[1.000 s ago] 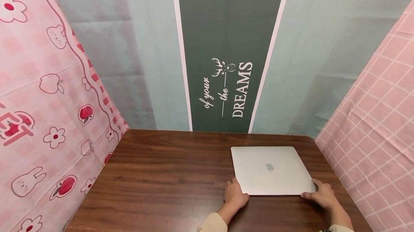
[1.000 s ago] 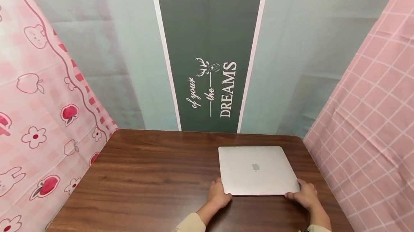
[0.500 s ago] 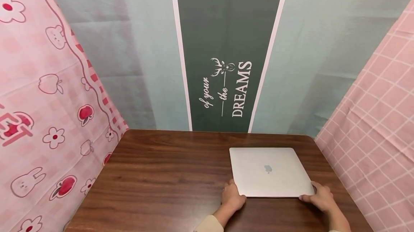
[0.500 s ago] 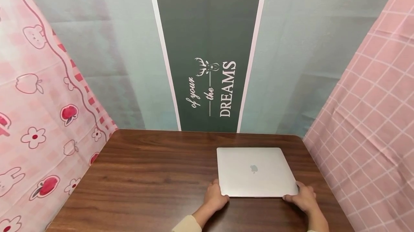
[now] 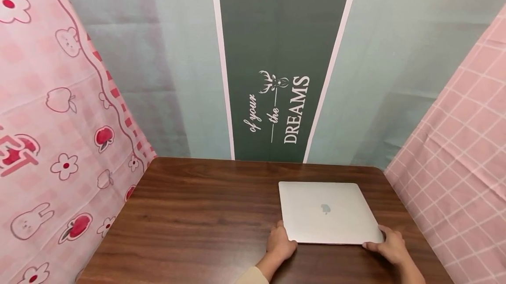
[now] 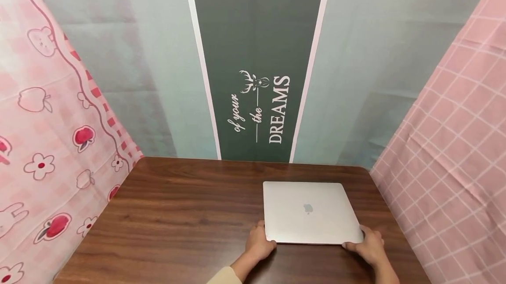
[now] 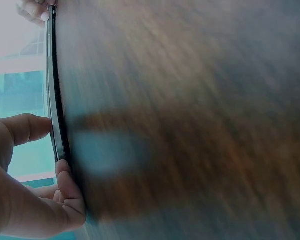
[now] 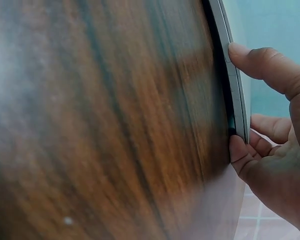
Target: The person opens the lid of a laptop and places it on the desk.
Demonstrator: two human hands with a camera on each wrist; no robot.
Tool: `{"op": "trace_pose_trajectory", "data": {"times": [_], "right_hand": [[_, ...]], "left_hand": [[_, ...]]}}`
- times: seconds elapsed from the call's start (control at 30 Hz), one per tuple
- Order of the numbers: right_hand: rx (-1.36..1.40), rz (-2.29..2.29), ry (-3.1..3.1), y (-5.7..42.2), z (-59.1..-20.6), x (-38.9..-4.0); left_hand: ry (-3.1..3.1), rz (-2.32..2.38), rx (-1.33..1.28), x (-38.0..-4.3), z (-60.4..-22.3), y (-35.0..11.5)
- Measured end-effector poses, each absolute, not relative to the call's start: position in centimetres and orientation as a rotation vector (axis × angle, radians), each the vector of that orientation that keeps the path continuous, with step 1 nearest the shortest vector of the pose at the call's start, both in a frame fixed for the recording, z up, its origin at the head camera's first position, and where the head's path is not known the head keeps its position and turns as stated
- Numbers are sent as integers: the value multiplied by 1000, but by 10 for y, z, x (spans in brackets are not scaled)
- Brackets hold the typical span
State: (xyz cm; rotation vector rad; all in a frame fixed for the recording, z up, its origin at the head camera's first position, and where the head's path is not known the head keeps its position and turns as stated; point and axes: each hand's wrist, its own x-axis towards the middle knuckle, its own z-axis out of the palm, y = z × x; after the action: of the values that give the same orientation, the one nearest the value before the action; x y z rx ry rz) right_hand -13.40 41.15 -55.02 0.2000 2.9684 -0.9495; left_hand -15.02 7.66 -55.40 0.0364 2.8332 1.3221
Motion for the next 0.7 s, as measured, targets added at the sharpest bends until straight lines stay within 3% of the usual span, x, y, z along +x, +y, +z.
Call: {"op": "trace_pose_trajectory", "data": {"times": [0.7], "right_hand": [[207,-945,3028,384,-556,-121]], "left_hand": [[2855,1425,52,-145,-558,53]]}}
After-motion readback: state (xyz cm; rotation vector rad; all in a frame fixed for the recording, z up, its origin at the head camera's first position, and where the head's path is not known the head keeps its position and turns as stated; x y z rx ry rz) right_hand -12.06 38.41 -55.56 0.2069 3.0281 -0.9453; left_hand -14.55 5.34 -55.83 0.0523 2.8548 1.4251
